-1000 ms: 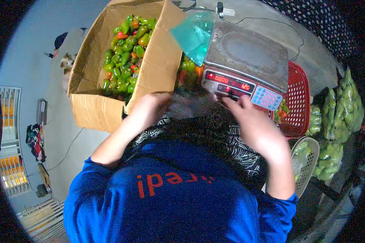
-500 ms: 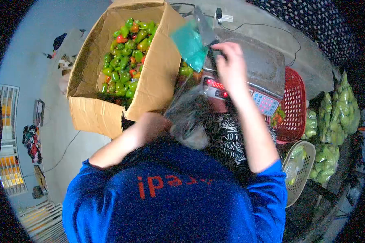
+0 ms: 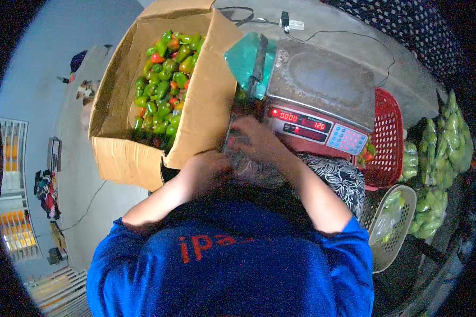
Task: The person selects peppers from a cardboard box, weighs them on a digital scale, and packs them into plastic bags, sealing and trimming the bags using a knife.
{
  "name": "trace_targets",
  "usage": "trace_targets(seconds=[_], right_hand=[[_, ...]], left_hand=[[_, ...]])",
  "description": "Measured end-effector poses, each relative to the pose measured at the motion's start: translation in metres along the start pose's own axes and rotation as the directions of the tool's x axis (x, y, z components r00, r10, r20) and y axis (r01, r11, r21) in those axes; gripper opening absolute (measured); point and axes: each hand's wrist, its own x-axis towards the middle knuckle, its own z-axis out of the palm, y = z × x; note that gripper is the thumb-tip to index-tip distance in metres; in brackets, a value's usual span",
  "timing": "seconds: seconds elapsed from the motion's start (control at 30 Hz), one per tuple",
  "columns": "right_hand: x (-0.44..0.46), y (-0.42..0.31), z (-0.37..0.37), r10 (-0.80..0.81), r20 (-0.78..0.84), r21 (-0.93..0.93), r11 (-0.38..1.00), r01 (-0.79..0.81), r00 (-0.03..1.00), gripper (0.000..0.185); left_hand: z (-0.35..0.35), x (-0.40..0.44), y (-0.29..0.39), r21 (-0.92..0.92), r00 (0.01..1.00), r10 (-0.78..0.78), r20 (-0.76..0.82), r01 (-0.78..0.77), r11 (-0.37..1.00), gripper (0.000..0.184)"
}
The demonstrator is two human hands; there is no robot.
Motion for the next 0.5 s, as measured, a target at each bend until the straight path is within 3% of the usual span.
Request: trace_targets(seconds=[0.03,0.13,0.2,0.23,0.33,0.37,0.47,0.5], right_hand=[[-0.015,-0.011,-0.003,0.065,0.173,0.234,0.966,-0.105,0.983,0.041],[-0.047,-0.054,-0.024,0.05,0.315,0.229,0.965,-0.127,0.948,0.036],[-0.058,-0.048,-0.031,0.059,0.208,0.049,0.996,-0.071,0.976,0.031],[-0.062,-0.042,-0.034,0.056,0.153,-0.046,0.998,-0.05,0.987,0.029],[-0.064,-0.016,-0.049,0.065,0.043,0.001,0.998,-0.065,0.997,0.022],[-0.063,-0.015,-0.054,0.05,-0.007,-0.078,0.996,-0.05,0.999,0.017],[-0.065,0.003,-0.05,0.142,0.061,-0.342,0.933,-0.113,0.988,0.018],[-0.064,0.005,-0.051,0.235,0.154,-0.431,0.89,-0.149,0.96,0.021]], left_hand=[[-0.005,-0.001,0.003,-0.076,0.999,-0.02,-0.044,0.017,0.997,0.013],[-0.02,-0.001,0.008,-0.246,0.986,-0.108,-0.129,0.073,0.967,0.012],[-0.026,-0.002,0.01,-0.294,0.972,-0.199,-0.127,0.155,0.943,0.011],[-0.03,-0.002,0.012,-0.27,0.957,-0.172,-0.232,0.107,0.957,0.009],[-0.039,-0.004,0.012,-0.359,0.916,-0.171,-0.362,0.032,0.933,0.01],[-0.047,-0.007,0.015,-0.3,0.906,-0.18,-0.384,0.062,0.952,0.012],[-0.064,-0.018,0.011,-0.436,0.785,-0.271,-0.557,0.001,0.9,0.013],[-0.071,-0.021,0.011,-0.58,0.734,-0.347,-0.583,-0.077,0.811,0.011]])
